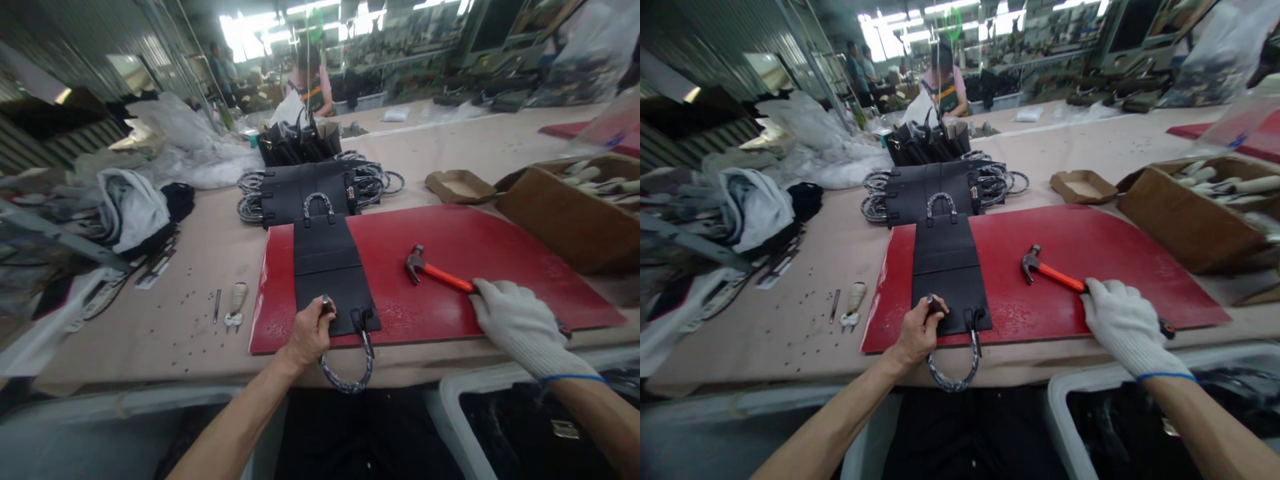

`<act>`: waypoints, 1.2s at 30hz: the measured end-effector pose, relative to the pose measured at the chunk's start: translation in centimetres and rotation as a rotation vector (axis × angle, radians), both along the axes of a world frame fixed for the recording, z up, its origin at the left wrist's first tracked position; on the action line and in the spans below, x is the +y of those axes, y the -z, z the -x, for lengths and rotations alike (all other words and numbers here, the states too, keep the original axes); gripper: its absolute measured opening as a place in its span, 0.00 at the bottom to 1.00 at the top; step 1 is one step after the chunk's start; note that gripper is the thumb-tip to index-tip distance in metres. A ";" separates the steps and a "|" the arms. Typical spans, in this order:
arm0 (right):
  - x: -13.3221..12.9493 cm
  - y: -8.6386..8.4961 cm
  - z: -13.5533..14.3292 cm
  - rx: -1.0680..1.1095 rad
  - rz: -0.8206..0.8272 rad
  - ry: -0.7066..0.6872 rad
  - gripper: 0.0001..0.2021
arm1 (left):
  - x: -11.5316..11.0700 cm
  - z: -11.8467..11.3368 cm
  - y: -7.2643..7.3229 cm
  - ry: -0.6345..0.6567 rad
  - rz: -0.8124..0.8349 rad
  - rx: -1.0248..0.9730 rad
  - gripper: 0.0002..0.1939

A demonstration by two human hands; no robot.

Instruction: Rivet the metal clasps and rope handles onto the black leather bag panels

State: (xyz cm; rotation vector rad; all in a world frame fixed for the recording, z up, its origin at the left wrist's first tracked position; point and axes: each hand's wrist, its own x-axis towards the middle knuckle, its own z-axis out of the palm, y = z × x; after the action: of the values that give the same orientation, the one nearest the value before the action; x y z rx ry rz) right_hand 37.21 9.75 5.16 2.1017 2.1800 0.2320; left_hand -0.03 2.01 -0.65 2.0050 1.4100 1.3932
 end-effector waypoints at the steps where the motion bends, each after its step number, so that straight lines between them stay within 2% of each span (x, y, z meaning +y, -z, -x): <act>1: -0.1 0.1 0.1 -0.011 0.016 -0.008 0.27 | 0.0 0.0 -0.1 -0.001 -0.004 0.000 0.09; 5: 0.0 0.0 0.8 0.001 0.101 -0.010 0.24 | 0.2 0.0 -0.6 -0.013 0.033 -0.067 0.08; 8: 0.1 -0.3 1.7 0.068 0.156 0.058 0.21 | 0.3 0.2 -1.0 -0.007 0.091 -0.157 0.07; 14: -0.2 -1.1 4.9 0.177 0.196 0.165 0.23 | 0.2 0.8 -1.5 0.007 0.231 -0.348 0.03; 19: -0.5 -0.7 6.9 0.153 0.188 0.162 0.25 | -0.2 1.7 -1.7 -0.065 0.335 -0.593 0.10; 21: -0.5 -0.4 7.2 0.138 0.185 0.160 0.26 | -0.4 2.0 -1.8 -0.135 0.333 -0.636 0.12; 25: -0.5 0.0 7.1 0.107 0.168 0.154 0.27 | -0.5 2.1 -1.7 -0.337 0.262 -0.499 0.11; 27: -0.5 0.1 7.1 0.093 0.156 0.151 0.27 | -0.3 1.8 -1.6 -0.370 0.247 -0.447 0.09; 29: -0.5 0.1 7.2 0.087 0.159 0.157 0.27 | 0.0 1.4 -1.5 -0.360 0.248 -0.488 0.09; 32: -0.4 0.1 7.2 0.089 0.173 0.174 0.27 | 0.1 1.6 -1.4 -0.272 0.282 -0.556 0.12; 36: -0.3 0.3 7.2 0.096 0.158 0.178 0.25 | -0.2 3.1 -1.6 -0.125 0.326 -0.359 0.10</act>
State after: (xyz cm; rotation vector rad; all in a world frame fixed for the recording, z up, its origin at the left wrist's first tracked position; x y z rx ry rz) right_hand 30.01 9.43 4.87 2.2406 1.9696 -0.0555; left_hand -3.15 1.79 0.99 1.4072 1.4989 1.3823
